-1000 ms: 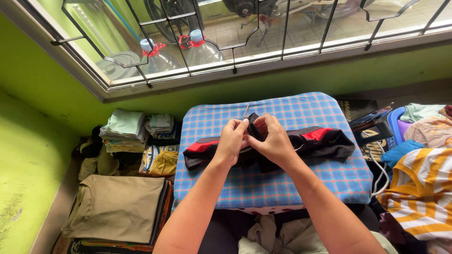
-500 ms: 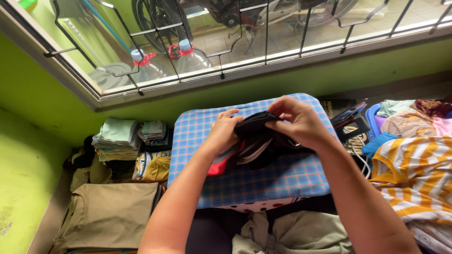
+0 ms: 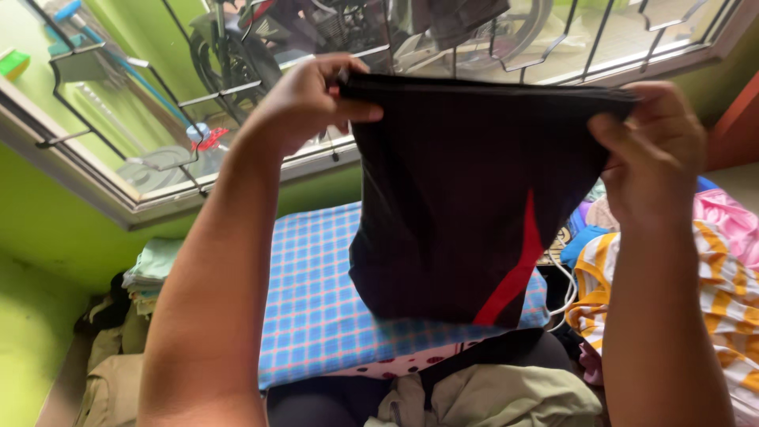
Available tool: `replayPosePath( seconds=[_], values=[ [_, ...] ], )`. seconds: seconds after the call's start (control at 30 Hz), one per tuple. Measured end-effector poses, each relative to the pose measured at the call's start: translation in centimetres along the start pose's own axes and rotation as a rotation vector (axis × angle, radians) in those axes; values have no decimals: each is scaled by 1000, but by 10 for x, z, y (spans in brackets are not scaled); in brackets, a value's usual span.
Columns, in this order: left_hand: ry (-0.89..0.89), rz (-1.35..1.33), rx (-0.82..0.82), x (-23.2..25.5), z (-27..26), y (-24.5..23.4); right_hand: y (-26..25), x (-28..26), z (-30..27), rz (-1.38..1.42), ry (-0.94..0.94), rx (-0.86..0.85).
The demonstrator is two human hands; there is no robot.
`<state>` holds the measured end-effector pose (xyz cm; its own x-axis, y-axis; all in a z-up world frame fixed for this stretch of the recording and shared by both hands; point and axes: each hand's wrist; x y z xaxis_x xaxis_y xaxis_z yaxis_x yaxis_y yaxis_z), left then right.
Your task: The person irons a beige t-shirt on a small ironing board, folds it, and places it on a stack. They then iron and fold a pair of dark shorts with a red stripe, adding them to the stack. Finally, they pick up a light blue shirt and begin buttoning it.
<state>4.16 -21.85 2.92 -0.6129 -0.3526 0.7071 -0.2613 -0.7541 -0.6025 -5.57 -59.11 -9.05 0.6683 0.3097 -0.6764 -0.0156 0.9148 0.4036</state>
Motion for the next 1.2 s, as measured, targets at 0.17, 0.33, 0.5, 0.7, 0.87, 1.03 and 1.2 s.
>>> replayPosePath(
  seconds=[0.17, 0.33, 0.5, 0.7, 0.87, 1.03, 1.2],
  values=[
    [78, -439, -4, 31, 61, 25, -33, -41, 6, 117, -64, 11],
    [89, -200, -2, -8, 125, 95, -72, -21, 25, -337, -60, 147],
    [361, -122, 159, -20, 168, 118, -107, -12, 34, -362, -178, 182],
    [660, -53, 178, -28, 141, 65, -67, -1, 10, -395, -265, 76],
    [636, 437, 302, -94, 64, 18, 41, 59, -49, -506, -214, -149],
    [248, 1032, 257, -195, -37, 7, 152, 138, -134, -606, 82, -366],
    [57, 1163, 172, -274, -130, 6, 216, 203, -201, -472, 400, -480]
  ],
)
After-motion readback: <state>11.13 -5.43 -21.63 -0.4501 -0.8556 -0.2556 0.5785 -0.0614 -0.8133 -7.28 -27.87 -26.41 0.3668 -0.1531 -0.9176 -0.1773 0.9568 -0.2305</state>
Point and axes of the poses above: each hand's wrist, its own z-axis towards the middle knuckle, its own y-axis out of the palm, x = y × z, and after that the axes turned 4 degrees about y, right-handed
